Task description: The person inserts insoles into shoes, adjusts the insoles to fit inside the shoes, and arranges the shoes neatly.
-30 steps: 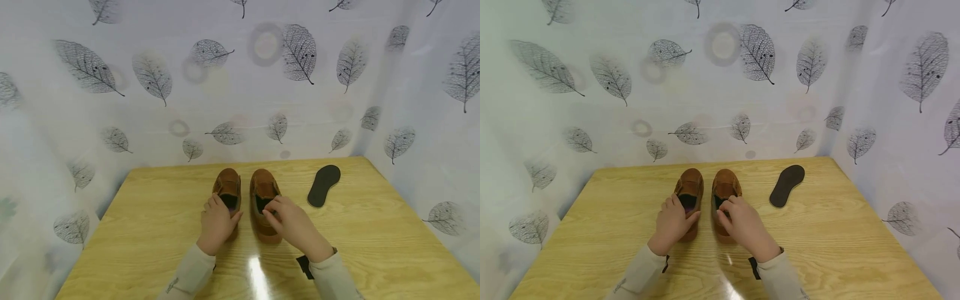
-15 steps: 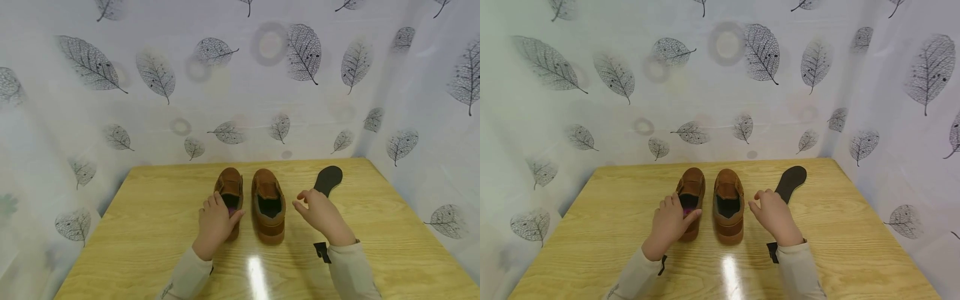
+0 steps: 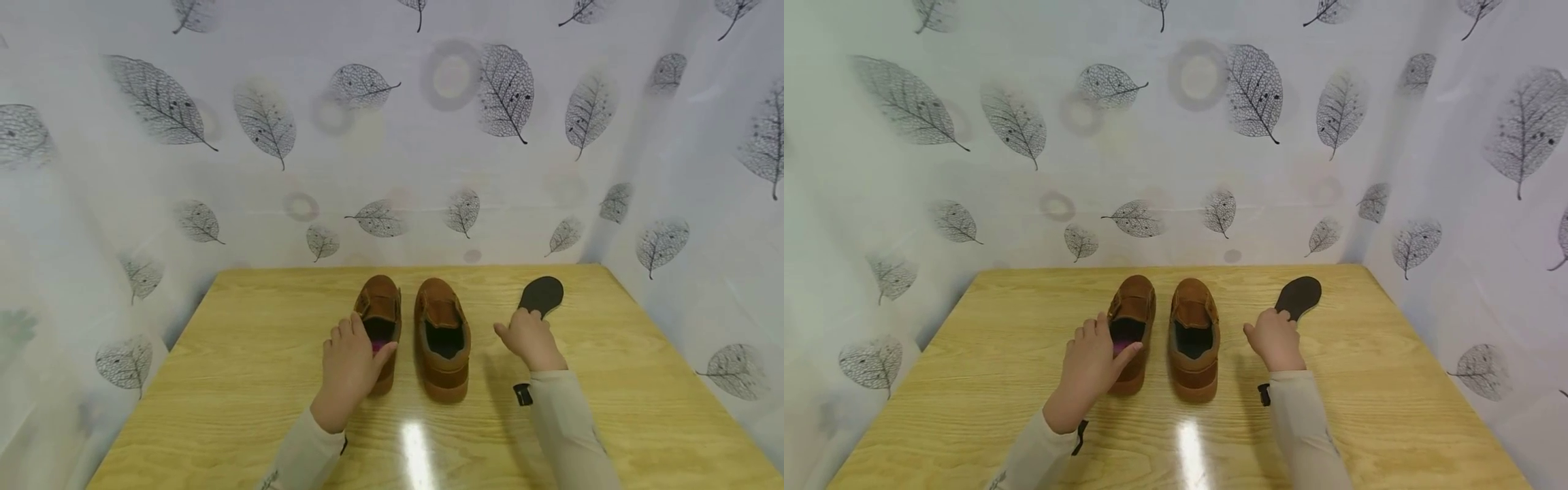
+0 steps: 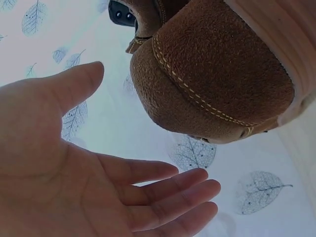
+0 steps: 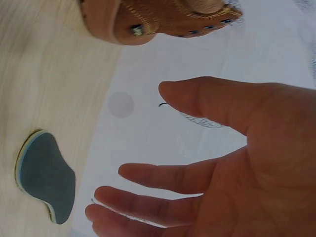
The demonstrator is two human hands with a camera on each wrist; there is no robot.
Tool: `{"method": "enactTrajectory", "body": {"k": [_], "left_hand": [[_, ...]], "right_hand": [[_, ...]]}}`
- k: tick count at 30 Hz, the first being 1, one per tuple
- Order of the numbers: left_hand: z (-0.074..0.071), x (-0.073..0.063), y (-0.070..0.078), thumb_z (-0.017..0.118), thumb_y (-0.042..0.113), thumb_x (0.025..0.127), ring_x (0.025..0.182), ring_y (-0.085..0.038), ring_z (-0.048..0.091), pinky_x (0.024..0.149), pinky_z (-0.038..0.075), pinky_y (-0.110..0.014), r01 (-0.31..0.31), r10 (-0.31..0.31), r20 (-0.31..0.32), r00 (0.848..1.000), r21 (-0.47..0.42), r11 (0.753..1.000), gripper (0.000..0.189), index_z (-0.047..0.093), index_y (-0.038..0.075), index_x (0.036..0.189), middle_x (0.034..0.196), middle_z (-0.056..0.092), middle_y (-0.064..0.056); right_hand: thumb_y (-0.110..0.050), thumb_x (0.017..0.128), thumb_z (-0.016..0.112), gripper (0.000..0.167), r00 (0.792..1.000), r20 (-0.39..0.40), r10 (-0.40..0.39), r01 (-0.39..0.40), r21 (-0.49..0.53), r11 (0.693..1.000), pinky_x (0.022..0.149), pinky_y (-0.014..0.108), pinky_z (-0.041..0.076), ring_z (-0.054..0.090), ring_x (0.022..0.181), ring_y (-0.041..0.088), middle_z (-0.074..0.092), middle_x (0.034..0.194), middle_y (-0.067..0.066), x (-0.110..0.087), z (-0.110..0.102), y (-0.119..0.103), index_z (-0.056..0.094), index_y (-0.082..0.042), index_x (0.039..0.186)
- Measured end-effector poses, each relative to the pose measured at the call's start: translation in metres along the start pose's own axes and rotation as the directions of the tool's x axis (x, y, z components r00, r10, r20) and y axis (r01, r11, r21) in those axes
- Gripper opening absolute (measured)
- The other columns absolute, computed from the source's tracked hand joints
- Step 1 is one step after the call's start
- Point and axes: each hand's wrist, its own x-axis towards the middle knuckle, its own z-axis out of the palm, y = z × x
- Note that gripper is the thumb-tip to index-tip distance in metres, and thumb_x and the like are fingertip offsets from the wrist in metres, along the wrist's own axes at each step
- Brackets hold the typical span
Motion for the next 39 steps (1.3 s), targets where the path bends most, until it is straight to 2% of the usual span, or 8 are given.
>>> {"method": "enactTrajectory", "body": {"k": [5, 10, 12, 17, 20, 26, 33, 39], "left_hand": [[-0.001, -0.001, -0.001, 0.061, 0.049, 0.09, 0.109, -0.044, 0.052, 0.088, 0.045, -0.053, 0.01, -0.01, 0.013, 1.0, -0.004, 1.0, 0.081, 0.043, -0.017, 0.133, 0.121, 0.052, -0.033], [-0.001, -0.002, -0.003, 0.063, 0.048, 0.09, 0.107, -0.044, 0.053, 0.086, 0.046, -0.053, 0.011, -0.011, -0.006, 1.0, -0.014, 1.0, 0.08, 0.043, -0.017, 0.132, 0.118, 0.053, -0.032], [-0.002, -0.002, -0.004, 0.063, 0.047, 0.09, 0.105, -0.044, 0.054, 0.085, 0.046, -0.053, 0.008, -0.008, -0.016, 1.0, -0.01, 1.0, 0.079, 0.044, -0.018, 0.131, 0.117, 0.053, -0.032], [-0.004, -0.003, -0.004, 0.063, 0.047, 0.09, 0.105, -0.044, 0.054, 0.084, 0.046, -0.053, 0.004, -0.004, -0.017, 1.0, -0.007, 1.0, 0.079, 0.043, -0.018, 0.131, 0.117, 0.054, -0.032], [-0.005, -0.003, -0.006, 0.061, 0.048, 0.091, 0.104, -0.043, 0.054, 0.084, 0.047, -0.052, 0.009, -0.009, -0.009, 1.0, -0.003, 1.0, 0.079, 0.042, -0.017, 0.132, 0.116, 0.054, -0.031], [-0.007, -0.003, -0.007, 0.061, 0.048, 0.091, 0.105, -0.044, 0.054, 0.085, 0.047, -0.053, 0.015, -0.015, -0.007, 1.0, -0.011, 1.0, 0.078, 0.043, -0.017, 0.132, 0.117, 0.054, -0.032], [-0.008, -0.004, -0.009, 0.064, 0.046, 0.09, 0.102, -0.043, 0.055, 0.083, 0.047, -0.052, 0.022, -0.023, -0.026, 0.999, -0.032, 0.999, 0.075, 0.044, -0.015, 0.129, 0.113, 0.055, -0.031], [-0.009, -0.004, -0.012, 0.066, 0.043, 0.089, 0.098, -0.042, 0.056, 0.079, 0.048, -0.051, 0.003, -0.003, -0.051, 0.999, -0.015, 1.0, 0.073, 0.045, -0.016, 0.126, 0.109, 0.056, -0.03]], "right_hand": [[-0.028, 0.1, 0.05, 0.059, 0.993, 0.063, 0.097, -0.096, -0.017, 0.995, 0.086, 0.066, 0.04, 0.043, 0.102, 0.064, 0.04, 0.113, 0.05, 0.016, 0.003, 0.01, 0.044, 0.028, 0.118], [-0.029, 0.1, 0.05, 0.047, 0.984, 0.093, 0.15, -0.146, -0.047, 0.988, 0.085, 0.069, 0.04, 0.043, 0.104, 0.066, 0.043, 0.116, 0.049, 0.036, 0.006, 0.021, 0.061, 0.017, 0.105], [-0.029, 0.099, 0.051, 0.045, 0.979, 0.106, 0.173, -0.168, -0.056, 0.984, 0.085, 0.068, 0.041, 0.042, 0.106, 0.066, 0.043, 0.117, 0.049, 0.043, 0.006, 0.024, 0.062, 0.014, 0.107], [-0.028, 0.099, 0.05, 0.049, 0.97, 0.112, 0.216, -0.209, -0.065, 0.976, 0.082, 0.064, 0.043, 0.043, 0.105, 0.064, 0.042, 0.115, 0.048, 0.053, 0.009, 0.026, 0.056, 0.018, 0.117], [-0.028, 0.1, 0.05, 0.05, 0.965, 0.094, 0.245, -0.239, -0.069, 0.968, 0.078, 0.062, 0.045, 0.044, 0.101, 0.062, 0.043, 0.11, 0.048, 0.058, 0.014, 0.028, 0.055, 0.019, 0.116], [-0.037, 0.099, 0.049, 0.061, 0.935, 0.08, 0.346, -0.34, -0.079, 0.937, 0.075, 0.056, 0.046, 0.045, 0.1, 0.058, 0.038, 0.114, 0.052, 0.067, 0.019, 0.035, 0.052, 0.021, 0.119], [-0.045, 0.097, 0.05, 0.066, 0.936, 0.108, 0.336, -0.316, -0.164, 0.934, 0.082, 0.053, 0.049, 0.051, 0.108, 0.054, 0.047, 0.126, 0.041, 0.06, 0.019, 0.04, 0.058, 0.017, 0.118], [-0.031, 0.096, 0.048, 0.051, 0.949, 0.084, 0.303, -0.292, -0.118, 0.949, 0.08, 0.051, 0.05, 0.057, 0.096, 0.048, 0.059, 0.112, 0.035, 0.061, 0.024, 0.048, 0.06, 0.017, 0.111]]}}
